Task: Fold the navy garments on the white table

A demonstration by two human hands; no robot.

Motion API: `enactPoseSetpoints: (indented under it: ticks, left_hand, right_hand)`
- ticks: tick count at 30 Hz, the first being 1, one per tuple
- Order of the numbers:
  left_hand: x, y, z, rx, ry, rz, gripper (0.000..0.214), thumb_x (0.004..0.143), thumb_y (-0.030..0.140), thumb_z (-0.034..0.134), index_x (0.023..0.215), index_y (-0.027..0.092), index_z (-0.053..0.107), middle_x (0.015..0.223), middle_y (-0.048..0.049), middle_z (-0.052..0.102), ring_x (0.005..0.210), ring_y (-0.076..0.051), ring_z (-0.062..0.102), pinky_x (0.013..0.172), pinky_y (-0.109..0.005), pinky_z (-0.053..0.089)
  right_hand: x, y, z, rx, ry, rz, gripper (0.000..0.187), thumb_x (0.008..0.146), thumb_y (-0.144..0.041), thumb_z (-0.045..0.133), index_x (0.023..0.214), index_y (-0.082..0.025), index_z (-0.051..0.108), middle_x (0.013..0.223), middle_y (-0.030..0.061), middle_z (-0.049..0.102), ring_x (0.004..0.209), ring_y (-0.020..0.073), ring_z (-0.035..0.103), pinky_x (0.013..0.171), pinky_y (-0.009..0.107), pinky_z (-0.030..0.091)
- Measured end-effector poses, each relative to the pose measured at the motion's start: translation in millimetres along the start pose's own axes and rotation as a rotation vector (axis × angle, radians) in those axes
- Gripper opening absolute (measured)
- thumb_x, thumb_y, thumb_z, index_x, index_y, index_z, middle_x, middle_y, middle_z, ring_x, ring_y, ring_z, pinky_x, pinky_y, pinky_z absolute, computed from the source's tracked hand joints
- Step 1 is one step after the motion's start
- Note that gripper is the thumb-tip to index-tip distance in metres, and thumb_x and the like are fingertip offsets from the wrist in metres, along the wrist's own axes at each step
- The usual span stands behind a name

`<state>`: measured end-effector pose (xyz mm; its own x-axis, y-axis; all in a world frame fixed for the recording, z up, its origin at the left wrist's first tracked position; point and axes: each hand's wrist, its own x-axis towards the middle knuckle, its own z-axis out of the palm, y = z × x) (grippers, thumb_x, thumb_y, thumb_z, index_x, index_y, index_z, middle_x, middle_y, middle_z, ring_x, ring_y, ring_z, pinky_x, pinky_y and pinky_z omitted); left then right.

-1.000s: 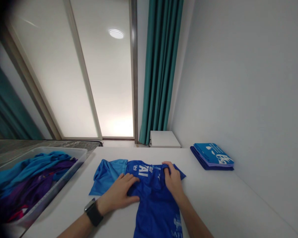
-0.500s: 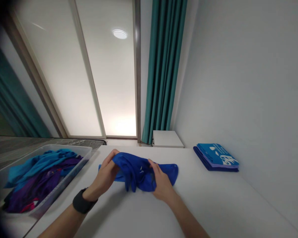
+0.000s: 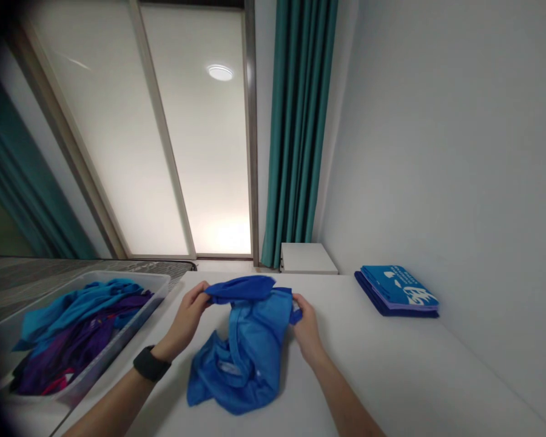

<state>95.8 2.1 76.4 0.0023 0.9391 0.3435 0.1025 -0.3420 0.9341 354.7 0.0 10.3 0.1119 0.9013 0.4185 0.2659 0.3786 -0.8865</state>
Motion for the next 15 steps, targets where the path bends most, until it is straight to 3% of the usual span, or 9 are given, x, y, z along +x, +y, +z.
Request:
enactPoseSetpoints:
  ticks: [3,4,6,8,10,11,13,15]
  left_hand:
    - [-15,-24,-22.5,0.478,-0.26,0.07,0.003,0.072,0.021,0.052,0.068,0.021,0.053,0.077,-0.0036,0.061,0.086,-0.024,0.06,0.083,-0.04,0.049]
    - [-22,-27,-26.4,0.606,-0.357,0.087,0.01,0.069,0.018,0.053,0.078,0.02,0.058,0.088,-0.0059,0.064,0.094,-0.026,0.061,0.089,-0.042,0.047]
    - [-36,-29,-27.9,0.742,-0.509,0.113,0.045,0.067,0.014,0.055,0.112,0.019,0.058,0.117,-0.0111,0.061,0.112,-0.028,0.056,0.1,-0.045,0.042]
    - [-45,-28,-22.0,0.741,-0.632,0.138,0.077,0.071,0.019,0.059,0.143,0.018,0.032,0.146,-0.0155,0.04,0.133,-0.029,0.04,0.111,-0.046,0.033]
    - [-49,-30,-10.6,0.725,-0.732,0.178,0.103,0.071,0.033,0.069,0.152,0.02,0.007,0.159,-0.016,0.012,0.145,-0.032,0.018,0.116,-0.049,0.023]
    - [-48,-32,-3.5,0.726,-0.757,0.2,0.113,0.068,0.04,0.073,0.153,0.02,0.002,0.16,-0.0158,0.005,0.146,-0.034,0.01,0.117,-0.052,0.019]
    - [-45,-39,11.6,0.718,-0.769,0.241,0.122,0.062,0.048,0.078,0.153,0.022,0.001,0.16,-0.0164,0.005,0.145,-0.038,0.01,0.115,-0.056,0.019]
    - [-41,-47,25.9,0.687,-0.759,0.28,0.112,0.061,0.046,0.079,0.151,0.024,0.017,0.155,-0.0162,0.025,0.14,-0.037,0.026,0.113,-0.055,0.025]
  right_hand:
    - [0,-1,-4,0.111,-0.034,0.097,0.02,0.083,-0.027,0.053,0.099,-0.019,0.063,0.089,0.0035,0.069,0.081,0.0213,0.065,0.073,0.034,0.053]
    - [-3,-1,-3,0.117,-0.091,0.092,0.022,0.078,-0.025,0.056,0.099,-0.019,0.063,0.09,0.0035,0.069,0.081,0.0216,0.065,0.074,0.034,0.052]
    - [-10,-3,2,0.057,-0.24,-0.004,0.033,0.07,-0.017,0.059,0.103,-0.02,0.064,0.098,0.005,0.069,0.091,0.0228,0.064,0.084,0.036,0.05]
    - [-19,-5,9,-0.05,-0.367,-0.124,0.044,0.065,-0.01,0.057,0.108,-0.021,0.064,0.108,0.0065,0.067,0.103,0.0234,0.061,0.095,0.038,0.044]
    - [-27,-8,14,-0.131,-0.444,-0.184,0.048,0.065,-0.007,0.055,0.109,-0.023,0.063,0.111,0.0063,0.066,0.107,0.0228,0.059,0.099,0.038,0.041]
    - [-30,-10,16,-0.143,-0.481,-0.182,0.046,0.065,-0.007,0.054,0.107,-0.024,0.064,0.108,0.0052,0.067,0.104,0.0222,0.06,0.097,0.037,0.043]
    - [-35,-17,18,-0.116,-0.547,-0.14,0.039,0.068,-0.009,0.055,0.103,-0.025,0.063,0.1,0.002,0.068,0.094,0.0203,0.062,0.089,0.032,0.047]
    - [-37,-23,18,-0.05,-0.593,-0.091,0.034,0.072,-0.013,0.055,0.103,-0.026,0.063,0.096,-0.0003,0.068,0.088,0.0186,0.062,0.083,0.029,0.049]
